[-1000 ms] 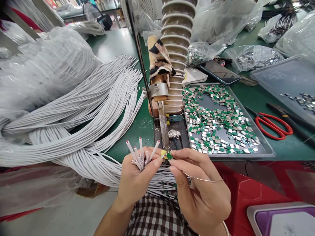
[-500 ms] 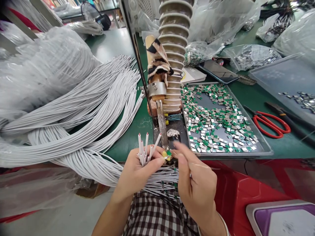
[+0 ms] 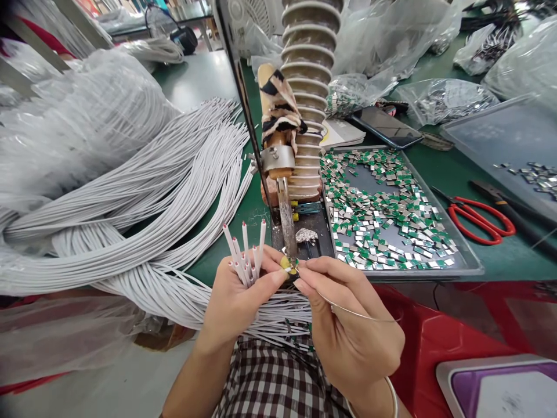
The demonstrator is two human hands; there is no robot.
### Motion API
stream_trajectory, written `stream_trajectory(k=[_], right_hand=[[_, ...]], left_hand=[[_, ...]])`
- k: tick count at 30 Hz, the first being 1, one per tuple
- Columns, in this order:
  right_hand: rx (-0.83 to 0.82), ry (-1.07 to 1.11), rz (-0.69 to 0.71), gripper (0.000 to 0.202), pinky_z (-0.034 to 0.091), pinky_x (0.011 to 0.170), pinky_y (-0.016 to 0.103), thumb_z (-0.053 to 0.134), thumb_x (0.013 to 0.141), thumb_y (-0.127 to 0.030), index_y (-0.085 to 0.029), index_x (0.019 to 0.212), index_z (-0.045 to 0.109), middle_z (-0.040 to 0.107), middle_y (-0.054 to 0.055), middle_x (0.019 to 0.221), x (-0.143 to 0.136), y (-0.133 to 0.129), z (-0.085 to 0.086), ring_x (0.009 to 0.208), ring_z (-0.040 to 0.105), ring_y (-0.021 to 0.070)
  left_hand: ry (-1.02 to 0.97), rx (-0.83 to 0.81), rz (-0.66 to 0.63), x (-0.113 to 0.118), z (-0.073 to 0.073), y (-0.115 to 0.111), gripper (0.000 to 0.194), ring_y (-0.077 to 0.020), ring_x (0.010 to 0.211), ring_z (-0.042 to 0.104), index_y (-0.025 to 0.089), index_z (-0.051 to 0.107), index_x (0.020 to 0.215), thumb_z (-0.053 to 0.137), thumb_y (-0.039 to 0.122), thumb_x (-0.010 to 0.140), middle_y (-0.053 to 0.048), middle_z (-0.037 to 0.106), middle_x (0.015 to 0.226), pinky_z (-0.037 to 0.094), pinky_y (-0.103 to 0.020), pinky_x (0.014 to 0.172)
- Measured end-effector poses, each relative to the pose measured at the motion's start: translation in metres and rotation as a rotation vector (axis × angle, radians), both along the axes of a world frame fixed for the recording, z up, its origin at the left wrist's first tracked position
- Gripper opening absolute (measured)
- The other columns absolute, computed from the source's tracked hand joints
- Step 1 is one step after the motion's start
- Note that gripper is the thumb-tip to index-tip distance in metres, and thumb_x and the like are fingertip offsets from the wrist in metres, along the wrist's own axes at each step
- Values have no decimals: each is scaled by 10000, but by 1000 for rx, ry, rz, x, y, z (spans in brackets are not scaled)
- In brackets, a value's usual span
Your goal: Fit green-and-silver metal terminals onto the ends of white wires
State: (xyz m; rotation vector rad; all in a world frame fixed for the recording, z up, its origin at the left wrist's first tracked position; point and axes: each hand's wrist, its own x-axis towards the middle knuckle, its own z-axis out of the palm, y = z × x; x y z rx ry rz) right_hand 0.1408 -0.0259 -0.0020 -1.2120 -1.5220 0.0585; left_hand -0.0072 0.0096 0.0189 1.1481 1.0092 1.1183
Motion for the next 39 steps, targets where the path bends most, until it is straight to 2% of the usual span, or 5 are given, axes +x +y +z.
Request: stream_trajectory(k=[10,17,22,25,39], right_hand=[[-103,112,29,262,623,747,399,619,919,-110,-262,1087,751,778,20,892,9,-13,1,788,747,212],[-253,108,207,156,576,711,324,642,915,-160,-276,961,737,729,-3,809,15,-12,18,770,701,182],[-249,139,257,169,542,570,273,695,888,-141,-297,947,728,723,-32,752,24,-9,23,645,666,154],[-326,58,348,135,552,574,234,663,923,-163,-284,910,720,740,-36,775,26,-9,23,654,684,134],[-370,99,382,113,549,596,172,666,924,-173,-261,918,738,731,-29,769,14,-3,15,673,670,90]], left_hand=[[148,46,-58,0,-7,-7,181,-161,675,648,169,656,628,652,87,790,-45,734,774,501,-248,621],[208,249,-326,-4,-20,-24,203,-184,789,697,184,738,813,639,247,978,-65,768,876,541,-269,742],[114,251,-246,-9,-27,-28,340,-239,1036,708,183,807,1005,516,352,1050,-120,787,1032,546,-334,912],[136,243,-193,-9,-29,-28,380,-211,864,702,189,807,1065,487,395,1057,-121,776,1005,547,-313,788],[182,257,-222,-6,-26,-25,275,-121,665,510,163,653,714,696,280,959,5,564,717,395,-222,609]])
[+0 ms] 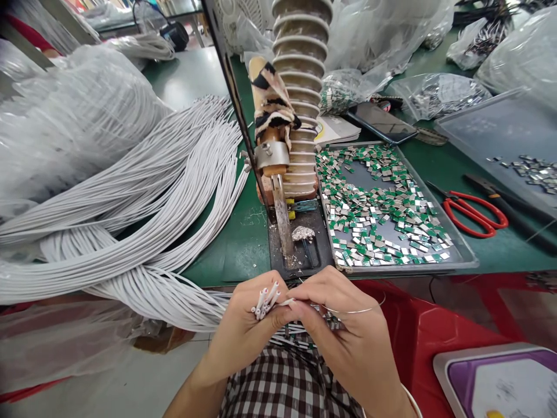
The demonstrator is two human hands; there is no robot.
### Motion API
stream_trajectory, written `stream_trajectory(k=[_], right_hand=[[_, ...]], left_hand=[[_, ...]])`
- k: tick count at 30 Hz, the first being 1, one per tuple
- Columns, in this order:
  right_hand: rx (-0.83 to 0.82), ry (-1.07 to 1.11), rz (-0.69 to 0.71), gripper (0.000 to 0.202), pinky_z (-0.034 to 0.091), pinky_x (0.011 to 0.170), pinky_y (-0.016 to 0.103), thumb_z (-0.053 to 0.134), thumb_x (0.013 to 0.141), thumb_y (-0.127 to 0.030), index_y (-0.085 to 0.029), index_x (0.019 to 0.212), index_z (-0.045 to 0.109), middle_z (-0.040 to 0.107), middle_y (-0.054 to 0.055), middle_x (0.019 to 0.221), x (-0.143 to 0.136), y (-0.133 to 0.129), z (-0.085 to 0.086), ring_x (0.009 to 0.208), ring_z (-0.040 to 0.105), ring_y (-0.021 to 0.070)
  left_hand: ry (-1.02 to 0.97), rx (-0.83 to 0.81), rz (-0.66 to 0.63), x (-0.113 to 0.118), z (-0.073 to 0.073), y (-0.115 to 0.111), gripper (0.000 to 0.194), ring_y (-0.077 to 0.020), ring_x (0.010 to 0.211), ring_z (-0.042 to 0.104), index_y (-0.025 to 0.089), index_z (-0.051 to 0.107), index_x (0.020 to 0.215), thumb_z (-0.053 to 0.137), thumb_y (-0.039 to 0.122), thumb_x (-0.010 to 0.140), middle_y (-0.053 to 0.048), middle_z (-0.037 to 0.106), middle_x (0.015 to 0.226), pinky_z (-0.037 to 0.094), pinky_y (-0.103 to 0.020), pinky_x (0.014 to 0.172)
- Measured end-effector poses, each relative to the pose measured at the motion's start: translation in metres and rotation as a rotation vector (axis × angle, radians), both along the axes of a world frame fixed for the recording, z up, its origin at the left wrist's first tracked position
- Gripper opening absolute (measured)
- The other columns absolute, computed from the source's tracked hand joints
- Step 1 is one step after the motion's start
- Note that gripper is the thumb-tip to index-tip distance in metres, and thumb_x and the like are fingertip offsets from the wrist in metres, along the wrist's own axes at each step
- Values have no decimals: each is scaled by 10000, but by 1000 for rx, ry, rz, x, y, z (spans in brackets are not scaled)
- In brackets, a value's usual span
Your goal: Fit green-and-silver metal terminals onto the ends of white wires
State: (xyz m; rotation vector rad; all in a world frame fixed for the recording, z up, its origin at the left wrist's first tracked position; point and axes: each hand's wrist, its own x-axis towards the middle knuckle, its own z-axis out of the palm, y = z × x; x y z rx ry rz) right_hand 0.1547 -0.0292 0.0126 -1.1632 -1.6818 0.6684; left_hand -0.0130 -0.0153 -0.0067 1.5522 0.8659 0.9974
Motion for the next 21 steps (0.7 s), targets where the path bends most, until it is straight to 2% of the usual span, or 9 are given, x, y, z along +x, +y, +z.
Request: stream_trajectory(k=[4,8,12,14,17,21], right_hand=[[-40,28,35,189,551,625,182,632,935,-123,-279,945,739,747,-27,811,3,-1,1,703,670,90],[-66,66,111,245,536,596,182,592,932,-87,-286,939,734,742,-40,776,5,1,1,662,656,86],[-58,46,86,225,556,656,189,615,929,-100,-284,949,743,764,-28,829,8,3,-2,710,685,95],[-65,53,77,220,544,637,183,625,918,-104,-287,945,743,758,-36,805,8,3,-4,691,677,94],[-157,93,81,182,482,534,178,609,908,-138,-257,821,715,687,-47,680,7,3,-2,588,612,90],[-292,15,70,294,390,441,195,517,941,-201,-215,662,609,558,-42,565,6,5,4,473,480,84]], left_hand=[[-52,1,41,0,-4,2,303,-125,669,501,156,668,763,660,368,981,-1,576,728,384,-237,621],[-44,-16,20,0,-2,3,349,-127,659,487,158,661,750,603,381,1013,1,563,701,375,-248,627],[-17,-49,50,-1,1,4,406,-130,641,463,161,634,696,586,406,1016,13,506,650,355,-254,610],[-19,-44,51,-1,1,5,397,-131,642,476,162,652,700,605,411,1005,10,521,652,362,-253,612],[-39,-32,48,-1,-1,7,327,-124,648,521,161,699,721,693,389,955,2,584,689,387,-241,623],[-61,-31,95,-1,-2,9,244,-120,662,564,165,737,732,769,338,901,0,629,715,410,-229,634]])
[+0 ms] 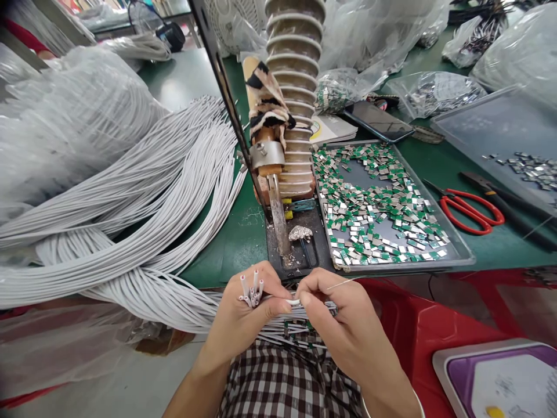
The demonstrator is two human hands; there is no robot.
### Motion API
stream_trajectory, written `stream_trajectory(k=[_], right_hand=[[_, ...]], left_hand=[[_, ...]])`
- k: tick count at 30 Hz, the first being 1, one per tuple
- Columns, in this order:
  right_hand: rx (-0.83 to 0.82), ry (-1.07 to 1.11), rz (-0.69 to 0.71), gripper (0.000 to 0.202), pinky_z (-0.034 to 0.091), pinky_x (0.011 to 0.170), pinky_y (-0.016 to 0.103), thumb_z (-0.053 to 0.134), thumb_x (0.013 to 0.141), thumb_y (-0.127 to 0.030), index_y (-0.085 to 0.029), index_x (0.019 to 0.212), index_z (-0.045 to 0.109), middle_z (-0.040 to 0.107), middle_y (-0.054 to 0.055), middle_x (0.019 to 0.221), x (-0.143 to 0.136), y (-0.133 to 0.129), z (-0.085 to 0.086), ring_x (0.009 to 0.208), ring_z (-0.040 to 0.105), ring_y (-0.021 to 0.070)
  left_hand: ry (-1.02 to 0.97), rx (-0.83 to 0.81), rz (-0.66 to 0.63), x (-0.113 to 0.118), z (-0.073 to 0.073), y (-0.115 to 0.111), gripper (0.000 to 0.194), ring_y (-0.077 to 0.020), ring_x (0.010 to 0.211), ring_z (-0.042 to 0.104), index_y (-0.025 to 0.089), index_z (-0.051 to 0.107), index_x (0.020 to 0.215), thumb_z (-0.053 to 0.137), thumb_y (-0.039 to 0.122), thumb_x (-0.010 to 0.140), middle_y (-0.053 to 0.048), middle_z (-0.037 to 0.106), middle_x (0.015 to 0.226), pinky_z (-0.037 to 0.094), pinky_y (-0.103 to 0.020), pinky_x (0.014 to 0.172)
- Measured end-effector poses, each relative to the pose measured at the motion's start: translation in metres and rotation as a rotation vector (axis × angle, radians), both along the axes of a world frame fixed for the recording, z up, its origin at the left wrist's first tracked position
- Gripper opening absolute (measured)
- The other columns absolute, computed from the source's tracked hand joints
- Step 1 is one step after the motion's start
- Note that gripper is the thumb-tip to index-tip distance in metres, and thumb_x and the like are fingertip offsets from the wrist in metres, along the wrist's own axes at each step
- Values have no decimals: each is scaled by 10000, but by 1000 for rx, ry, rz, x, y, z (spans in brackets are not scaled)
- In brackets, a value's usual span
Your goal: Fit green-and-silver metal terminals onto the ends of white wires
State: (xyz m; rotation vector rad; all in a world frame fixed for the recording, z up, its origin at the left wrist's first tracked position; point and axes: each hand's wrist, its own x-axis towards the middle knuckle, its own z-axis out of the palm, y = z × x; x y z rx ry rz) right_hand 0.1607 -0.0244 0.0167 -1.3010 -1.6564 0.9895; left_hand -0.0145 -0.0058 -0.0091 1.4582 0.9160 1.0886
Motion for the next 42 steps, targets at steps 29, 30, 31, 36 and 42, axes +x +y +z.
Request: stream_trajectory(k=[29,30,31,36,42], right_hand=[[139,144,-420,28,616,539,197,734,877,-261,-234,869,736,748,-18,679,-11,4,-16,544,724,133],[167,150,-424,15,624,551,192,746,863,-233,-238,850,739,759,-17,711,-14,3,-17,562,735,133],[193,152,-427,39,628,554,189,755,851,-213,-241,831,739,764,-18,734,-17,2,-19,569,739,133],[243,149,-442,71,636,559,192,762,843,-185,-253,838,740,762,-28,763,-19,-1,-24,588,743,132],[268,62,-440,80,618,586,186,689,917,-209,-270,897,737,770,-36,798,-20,-4,-21,617,738,113]], left_hand=[[-44,-118,170,15,9,6,182,-171,698,680,167,679,662,614,122,826,-61,797,815,512,-256,661],[-49,-107,182,16,10,6,193,-174,704,692,166,689,658,611,118,828,-64,803,819,525,-258,674],[-53,-99,194,17,10,6,202,-176,708,702,166,698,654,612,117,829,-67,807,817,537,-261,683],[-77,-87,203,18,11,5,202,-189,716,732,170,714,649,628,108,820,-71,816,809,564,-269,687],[-78,-80,203,17,14,5,221,-163,707,715,176,692,636,611,73,815,-41,802,776,542,-236,672]])
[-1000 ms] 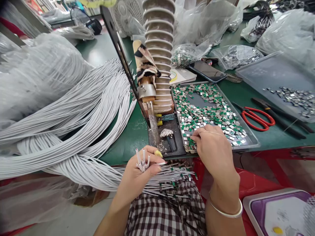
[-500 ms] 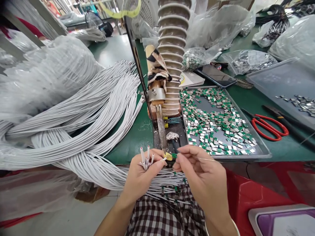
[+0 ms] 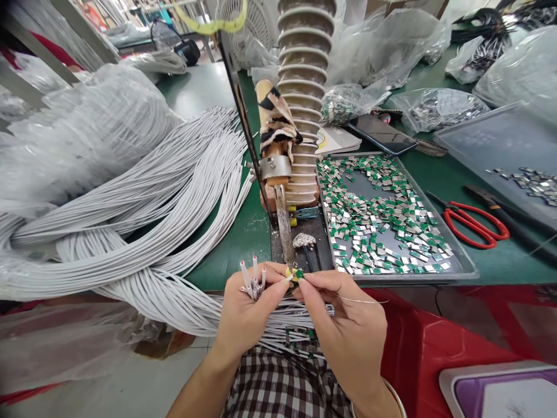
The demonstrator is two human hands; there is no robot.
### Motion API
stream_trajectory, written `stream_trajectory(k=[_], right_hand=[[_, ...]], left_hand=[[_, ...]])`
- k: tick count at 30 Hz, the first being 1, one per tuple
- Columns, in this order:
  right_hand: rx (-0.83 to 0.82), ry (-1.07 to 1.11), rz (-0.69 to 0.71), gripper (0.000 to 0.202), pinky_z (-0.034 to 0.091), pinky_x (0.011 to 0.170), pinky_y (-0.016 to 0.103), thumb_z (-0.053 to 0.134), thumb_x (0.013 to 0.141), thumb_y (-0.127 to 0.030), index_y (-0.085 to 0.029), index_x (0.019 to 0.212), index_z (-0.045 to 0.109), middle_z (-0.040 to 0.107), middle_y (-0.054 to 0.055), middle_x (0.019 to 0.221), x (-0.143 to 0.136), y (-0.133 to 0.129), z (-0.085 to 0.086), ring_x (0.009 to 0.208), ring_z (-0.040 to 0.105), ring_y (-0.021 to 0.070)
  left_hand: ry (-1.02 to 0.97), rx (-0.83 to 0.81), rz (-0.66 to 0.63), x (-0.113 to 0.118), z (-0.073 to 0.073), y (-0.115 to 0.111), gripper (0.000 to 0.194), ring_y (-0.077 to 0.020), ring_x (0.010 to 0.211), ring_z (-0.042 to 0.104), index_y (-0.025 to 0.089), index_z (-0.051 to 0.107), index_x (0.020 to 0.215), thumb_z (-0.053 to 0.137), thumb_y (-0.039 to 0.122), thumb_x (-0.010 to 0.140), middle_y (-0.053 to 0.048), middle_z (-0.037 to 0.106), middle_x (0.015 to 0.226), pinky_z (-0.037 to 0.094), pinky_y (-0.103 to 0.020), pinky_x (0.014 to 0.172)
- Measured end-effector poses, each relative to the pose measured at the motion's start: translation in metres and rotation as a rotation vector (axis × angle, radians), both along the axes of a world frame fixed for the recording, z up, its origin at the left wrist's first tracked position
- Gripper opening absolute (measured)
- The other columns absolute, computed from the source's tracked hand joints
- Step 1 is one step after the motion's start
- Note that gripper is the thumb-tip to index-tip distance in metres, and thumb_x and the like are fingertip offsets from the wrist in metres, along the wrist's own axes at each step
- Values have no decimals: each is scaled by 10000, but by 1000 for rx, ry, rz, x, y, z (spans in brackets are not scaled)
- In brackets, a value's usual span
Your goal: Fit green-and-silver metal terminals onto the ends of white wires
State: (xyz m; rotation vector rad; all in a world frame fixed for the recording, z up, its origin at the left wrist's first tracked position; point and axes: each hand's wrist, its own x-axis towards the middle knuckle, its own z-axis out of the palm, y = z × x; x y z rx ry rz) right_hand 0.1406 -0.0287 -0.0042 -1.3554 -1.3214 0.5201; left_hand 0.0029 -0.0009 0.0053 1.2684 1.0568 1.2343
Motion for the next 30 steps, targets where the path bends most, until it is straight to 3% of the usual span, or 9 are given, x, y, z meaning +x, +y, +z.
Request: stream_trajectory(k=[4,7,10,15,21,25,28,30], right_hand=[[50,-191,-90,260,647,745,277,499,1021,-203,-247,1144,724,805,22,952,2,-3,-3,800,781,158],[183,-285,-124,199,644,724,305,615,958,-158,-269,1064,742,804,10,942,4,-4,-5,810,783,186],[282,-344,-63,304,646,768,358,701,877,-79,-312,1068,746,795,-3,1003,5,-2,-2,873,777,212],[282,-440,-56,418,638,780,383,734,854,-73,-368,1149,729,783,-11,1038,5,1,3,898,770,220],[278,-387,-11,471,623,793,368,750,822,-47,-353,1180,728,774,-8,1071,5,-3,5,908,757,211],[270,-266,54,414,593,759,362,686,845,-18,-314,1131,731,760,18,1036,7,-4,5,897,738,211],[204,-221,81,209,546,664,322,609,915,-93,-262,957,724,719,15,838,9,0,5,743,695,176],[107,-245,69,183,506,591,282,582,951,-164,-243,828,692,673,-10,697,10,3,6,616,640,140]], left_hand=[[41,12,32,-1,3,0,210,-162,659,682,175,663,619,619,87,804,-49,795,775,515,-247,622],[35,12,25,-2,6,0,198,-177,663,693,177,669,628,624,93,802,-58,803,783,523,-264,620],[29,13,26,-2,9,2,200,-185,674,707,180,670,625,622,98,800,-58,804,774,533,-269,626],[14,3,31,-2,12,5,186,-183,669,705,181,675,632,625,117,798,-63,808,795,537,-268,612],[-23,3,45,-3,13,2,192,-176,679,708,179,664,630,635,113,808,-53,797,780,541,-258,624],[-35,-17,24,-4,11,0,192,-173,692,712,176,666,639,630,88,805,-55,795,795,542,-251,633],[-7,-3,19,-5,7,-1,201,-175,717,705,175,659,649,626,78,822,-59,779,818,534,-260,656],[44,26,-10,-7,4,0,175,-183,771,699,171,683,683,650,84,831,-66,756,871,530,-272,698]])
